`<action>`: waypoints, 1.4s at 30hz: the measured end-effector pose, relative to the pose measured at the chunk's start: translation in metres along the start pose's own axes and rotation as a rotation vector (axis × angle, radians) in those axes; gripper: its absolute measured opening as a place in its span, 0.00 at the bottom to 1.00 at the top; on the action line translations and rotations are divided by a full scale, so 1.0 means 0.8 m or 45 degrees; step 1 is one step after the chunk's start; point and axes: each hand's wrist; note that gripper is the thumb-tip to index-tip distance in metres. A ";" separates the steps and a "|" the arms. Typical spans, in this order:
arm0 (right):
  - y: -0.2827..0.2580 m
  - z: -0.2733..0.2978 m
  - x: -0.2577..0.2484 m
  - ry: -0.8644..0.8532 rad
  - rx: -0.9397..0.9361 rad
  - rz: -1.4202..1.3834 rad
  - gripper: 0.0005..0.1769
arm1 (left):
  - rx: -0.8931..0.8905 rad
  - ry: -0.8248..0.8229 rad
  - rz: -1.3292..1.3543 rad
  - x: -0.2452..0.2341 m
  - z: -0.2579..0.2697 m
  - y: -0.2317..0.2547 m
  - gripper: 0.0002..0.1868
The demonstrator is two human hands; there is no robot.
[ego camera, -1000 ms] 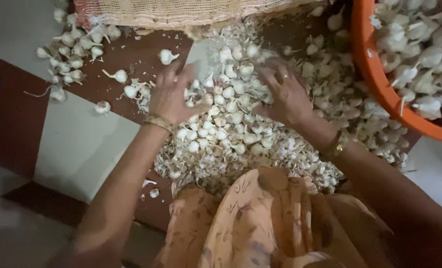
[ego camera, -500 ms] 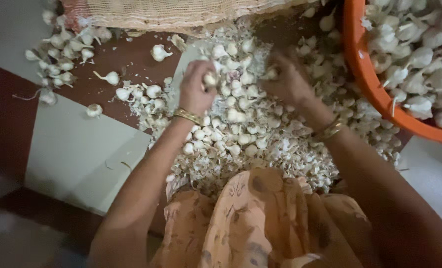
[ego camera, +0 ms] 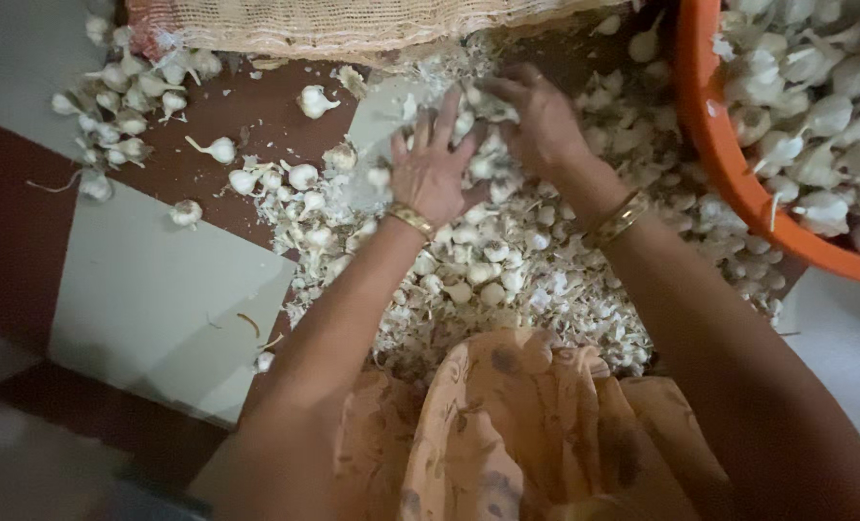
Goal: The person sorts garlic cloves from a burlap sack onto a tiled floor, separating them from debris and placing them into an orange basin. The person uses both hands to pick up and transfer the cloves repeatedly.
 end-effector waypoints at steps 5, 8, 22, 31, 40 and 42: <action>-0.006 0.017 -0.001 -0.163 0.252 -0.248 0.48 | -0.070 -0.090 -0.060 -0.009 -0.009 0.000 0.43; 0.000 0.020 -0.009 -0.285 0.453 -0.217 0.46 | -0.102 -0.053 0.082 -0.006 -0.015 0.003 0.37; -0.044 0.016 -0.022 0.006 0.349 -0.184 0.16 | 0.006 0.045 0.131 -0.016 -0.020 -0.022 0.28; -0.031 0.024 0.022 0.060 0.338 0.088 0.26 | -0.018 0.535 0.254 0.027 -0.010 -0.026 0.23; -0.056 0.028 -0.021 0.200 0.230 0.115 0.28 | -0.306 0.459 1.003 0.026 -0.005 -0.033 0.23; -0.057 0.033 -0.048 0.255 0.304 0.032 0.32 | -0.321 0.387 0.981 0.007 -0.015 -0.006 0.24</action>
Point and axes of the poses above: each hand's wrist, its own z-axis away from the middle knuckle, its own x-axis out of the palm, y = z × x, and after that the axes turned 12 degrees about y, right-handed
